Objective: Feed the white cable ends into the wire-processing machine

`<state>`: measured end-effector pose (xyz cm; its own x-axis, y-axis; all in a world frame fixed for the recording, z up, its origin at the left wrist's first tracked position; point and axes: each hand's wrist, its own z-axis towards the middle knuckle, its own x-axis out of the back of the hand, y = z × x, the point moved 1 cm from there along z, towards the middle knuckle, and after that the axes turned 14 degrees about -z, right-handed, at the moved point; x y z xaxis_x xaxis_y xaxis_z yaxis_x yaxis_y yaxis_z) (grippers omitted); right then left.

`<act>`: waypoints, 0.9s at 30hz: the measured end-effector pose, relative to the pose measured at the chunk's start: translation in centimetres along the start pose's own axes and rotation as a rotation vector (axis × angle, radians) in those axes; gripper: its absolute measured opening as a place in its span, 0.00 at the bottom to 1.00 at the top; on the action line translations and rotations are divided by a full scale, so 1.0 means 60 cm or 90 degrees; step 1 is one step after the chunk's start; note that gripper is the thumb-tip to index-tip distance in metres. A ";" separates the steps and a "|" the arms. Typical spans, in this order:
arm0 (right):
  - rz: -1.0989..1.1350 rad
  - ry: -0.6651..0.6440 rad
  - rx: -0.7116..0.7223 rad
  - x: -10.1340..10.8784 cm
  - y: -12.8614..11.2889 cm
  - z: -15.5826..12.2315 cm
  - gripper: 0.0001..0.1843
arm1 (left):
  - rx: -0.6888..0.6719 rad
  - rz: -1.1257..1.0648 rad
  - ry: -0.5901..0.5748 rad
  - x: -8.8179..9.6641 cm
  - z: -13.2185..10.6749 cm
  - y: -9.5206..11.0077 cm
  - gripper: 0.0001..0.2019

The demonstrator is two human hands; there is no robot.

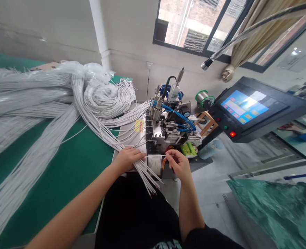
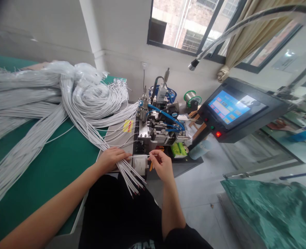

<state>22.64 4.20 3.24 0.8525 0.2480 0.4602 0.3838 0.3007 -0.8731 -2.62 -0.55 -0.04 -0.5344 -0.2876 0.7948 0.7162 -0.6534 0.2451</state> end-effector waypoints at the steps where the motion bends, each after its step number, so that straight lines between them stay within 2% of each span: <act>1: 0.002 0.000 0.000 0.000 0.000 0.000 0.13 | 0.000 0.000 0.001 0.000 0.000 0.000 0.09; 17: 0.048 0.004 0.003 -0.004 0.000 0.000 0.13 | -0.008 0.005 0.014 0.006 0.004 0.005 0.10; 22: 0.159 0.026 0.022 -0.014 0.013 0.003 0.13 | -0.075 0.021 0.051 0.021 0.011 0.017 0.10; 27: 0.186 0.065 0.029 -0.027 0.024 0.009 0.16 | -0.110 0.029 0.073 0.030 0.014 0.024 0.10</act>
<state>21.63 4.72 1.34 0.9564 0.2371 0.1706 0.1032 0.2722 -0.9567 -2.15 -1.42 2.20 -0.5582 -0.3910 0.7319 0.6586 -0.7453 0.1042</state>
